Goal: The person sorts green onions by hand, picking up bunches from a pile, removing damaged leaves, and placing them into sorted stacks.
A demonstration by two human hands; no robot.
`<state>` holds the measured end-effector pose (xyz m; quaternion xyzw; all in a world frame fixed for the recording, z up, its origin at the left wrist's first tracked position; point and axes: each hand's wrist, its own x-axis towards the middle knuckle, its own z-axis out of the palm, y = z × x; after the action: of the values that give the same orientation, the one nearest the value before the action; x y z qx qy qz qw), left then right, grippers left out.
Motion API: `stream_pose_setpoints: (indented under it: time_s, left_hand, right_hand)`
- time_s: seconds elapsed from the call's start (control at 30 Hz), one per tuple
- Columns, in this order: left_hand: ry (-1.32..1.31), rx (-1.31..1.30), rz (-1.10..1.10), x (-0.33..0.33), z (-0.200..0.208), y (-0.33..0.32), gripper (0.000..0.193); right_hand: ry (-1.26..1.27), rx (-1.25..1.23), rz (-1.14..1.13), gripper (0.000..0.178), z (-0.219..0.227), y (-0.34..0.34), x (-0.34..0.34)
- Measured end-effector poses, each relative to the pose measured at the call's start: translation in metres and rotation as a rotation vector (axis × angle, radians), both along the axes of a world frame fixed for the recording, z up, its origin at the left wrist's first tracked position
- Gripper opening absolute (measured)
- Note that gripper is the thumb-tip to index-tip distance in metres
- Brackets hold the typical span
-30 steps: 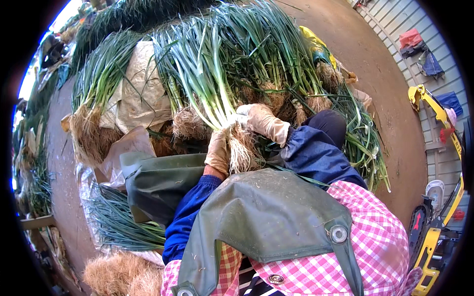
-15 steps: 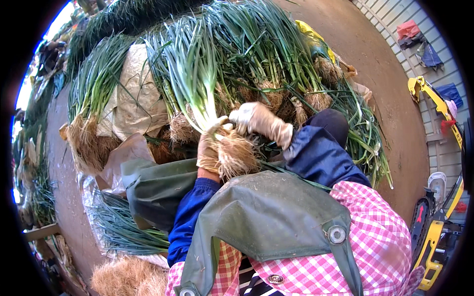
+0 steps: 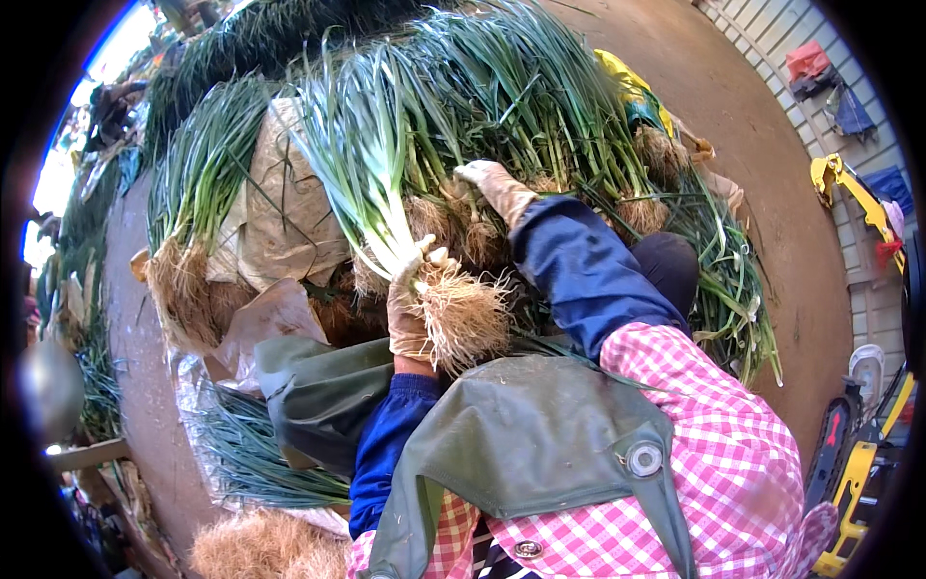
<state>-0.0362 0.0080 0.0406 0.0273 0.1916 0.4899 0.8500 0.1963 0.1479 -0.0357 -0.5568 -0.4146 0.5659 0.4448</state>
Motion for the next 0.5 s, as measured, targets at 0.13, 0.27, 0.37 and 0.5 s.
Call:
stream_pose_setpoints:
  time_s: [0.13,0.27,0.37,0.5]
  left_hand:
    - [0.006,-0.01,0.013,0.007,-0.002,-0.003,0.029]
    - [0.018,-0.014,0.013,0.01,-0.004,-0.002,0.029]
    - [0.018,-0.016,0.013,0.009,-0.004,-0.002,0.028]
    - [0.03,-0.021,0.013,0.007,-0.003,-0.001,0.028]
  right_hand:
    - [0.347,-0.133,0.185,0.029,0.036,-0.032,-0.006]
    - [0.455,-0.139,0.107,0.026,0.026,-0.031,-0.01]
    - [0.142,-0.085,-0.133,0.026,0.019,-0.017,-0.008]
    - [-0.621,-0.113,-0.179,0.049,0.021,0.018,-0.036]
